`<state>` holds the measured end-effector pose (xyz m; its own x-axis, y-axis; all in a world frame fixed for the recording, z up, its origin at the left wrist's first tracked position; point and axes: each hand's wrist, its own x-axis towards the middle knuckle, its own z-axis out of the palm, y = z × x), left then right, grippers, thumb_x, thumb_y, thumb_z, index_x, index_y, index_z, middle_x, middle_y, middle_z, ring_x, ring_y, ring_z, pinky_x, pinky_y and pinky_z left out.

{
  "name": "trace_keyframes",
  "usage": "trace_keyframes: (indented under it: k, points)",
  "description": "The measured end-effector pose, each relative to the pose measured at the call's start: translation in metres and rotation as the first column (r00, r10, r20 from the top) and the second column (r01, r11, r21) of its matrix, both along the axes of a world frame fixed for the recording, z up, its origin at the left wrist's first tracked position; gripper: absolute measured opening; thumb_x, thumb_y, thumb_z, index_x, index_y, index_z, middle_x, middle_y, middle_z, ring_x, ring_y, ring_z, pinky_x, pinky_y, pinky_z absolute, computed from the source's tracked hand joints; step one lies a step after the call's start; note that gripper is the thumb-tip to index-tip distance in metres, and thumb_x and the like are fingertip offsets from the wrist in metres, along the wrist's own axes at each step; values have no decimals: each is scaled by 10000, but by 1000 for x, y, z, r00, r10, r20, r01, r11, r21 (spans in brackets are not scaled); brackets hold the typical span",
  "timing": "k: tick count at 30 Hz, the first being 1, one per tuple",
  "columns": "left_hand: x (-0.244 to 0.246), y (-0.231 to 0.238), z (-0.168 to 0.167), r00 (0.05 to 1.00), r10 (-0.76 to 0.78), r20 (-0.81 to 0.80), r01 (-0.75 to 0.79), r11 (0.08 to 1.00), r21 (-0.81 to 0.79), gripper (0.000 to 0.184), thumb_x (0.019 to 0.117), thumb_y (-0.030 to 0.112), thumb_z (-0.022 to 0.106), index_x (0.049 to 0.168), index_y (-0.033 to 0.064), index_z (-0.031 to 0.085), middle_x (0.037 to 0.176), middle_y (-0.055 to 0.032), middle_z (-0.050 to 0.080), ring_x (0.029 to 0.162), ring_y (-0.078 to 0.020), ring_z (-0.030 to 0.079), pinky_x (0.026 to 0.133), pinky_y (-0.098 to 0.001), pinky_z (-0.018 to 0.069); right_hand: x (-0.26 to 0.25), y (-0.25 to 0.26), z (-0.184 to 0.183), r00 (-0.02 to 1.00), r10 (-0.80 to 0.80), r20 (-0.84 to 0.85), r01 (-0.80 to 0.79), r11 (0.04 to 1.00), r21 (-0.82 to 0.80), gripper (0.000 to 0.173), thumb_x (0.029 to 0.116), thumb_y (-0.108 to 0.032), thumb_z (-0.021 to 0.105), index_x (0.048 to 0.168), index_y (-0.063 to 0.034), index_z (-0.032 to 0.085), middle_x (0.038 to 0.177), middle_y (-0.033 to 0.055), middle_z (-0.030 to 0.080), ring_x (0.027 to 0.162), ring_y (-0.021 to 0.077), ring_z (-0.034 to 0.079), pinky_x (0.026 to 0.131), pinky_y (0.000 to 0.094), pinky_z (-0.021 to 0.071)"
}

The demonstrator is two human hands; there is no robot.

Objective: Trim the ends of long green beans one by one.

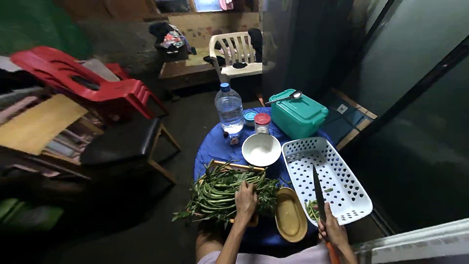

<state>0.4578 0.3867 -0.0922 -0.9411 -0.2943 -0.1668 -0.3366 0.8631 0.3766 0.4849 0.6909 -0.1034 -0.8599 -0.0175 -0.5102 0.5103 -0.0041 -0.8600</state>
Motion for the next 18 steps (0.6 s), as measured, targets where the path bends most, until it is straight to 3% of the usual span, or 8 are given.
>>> trace_keyframes:
  k: [3,5,8,12,14,16,18]
  points:
    - [2,-8,7,998,-62,7,62,997,38,296,950,211,680,1237,150,720,1427,-183,544,1320,-386,505,1037,-582,414,2,0,0,1000,-8,-12,8,1000,-8,660,1112,-475,129,1294,-43,594,526,-31,426,399,93,458,419,271,471]
    - [7,-16,14,978,-72,-194,95,989,113,217,945,217,705,1146,161,764,1362,-141,614,1298,-397,518,1017,-625,404,2,3,-1,1000,-3,-24,3,1000,-16,685,1109,-479,110,1232,-30,613,515,-37,430,396,87,463,424,268,477]
    - [15,-25,35,807,-38,-589,179,967,182,142,917,173,715,1034,134,784,1118,-67,739,1170,-351,624,956,-633,445,4,6,-3,1000,-23,-21,22,999,-35,682,1106,-490,113,1104,-40,626,504,-46,431,395,85,480,433,276,504]
    - [25,-21,78,589,-42,-807,271,951,149,165,928,214,687,1018,116,786,1045,-22,752,1072,-213,676,991,-517,472,5,0,3,991,-63,-115,59,997,-40,669,1117,-434,118,1030,-28,643,506,-49,467,430,88,528,506,291,554]
    - [33,-12,95,523,-66,-850,328,936,130,167,942,188,685,1039,85,773,1056,-38,741,1045,-135,678,989,-379,508,7,-8,14,980,-78,-184,69,996,-58,653,1119,-397,109,1030,-34,645,512,-67,472,452,69,527,545,277,559]
    - [41,3,111,463,-100,-881,408,906,112,153,957,137,686,1053,35,749,1045,-73,708,1019,-69,676,932,-211,559,8,-16,28,963,-74,-260,55,995,-80,657,1114,-382,90,1099,-33,647,520,-74,478,453,59,524,537,270,556]
    - [48,21,120,421,-118,-899,456,885,98,137,964,118,682,1061,35,730,1032,-79,682,974,-38,666,870,-157,561,5,-24,36,918,-48,-393,-1,992,-125,688,1097,-431,79,1212,-34,628,539,-91,499,453,44,526,512,254,550]
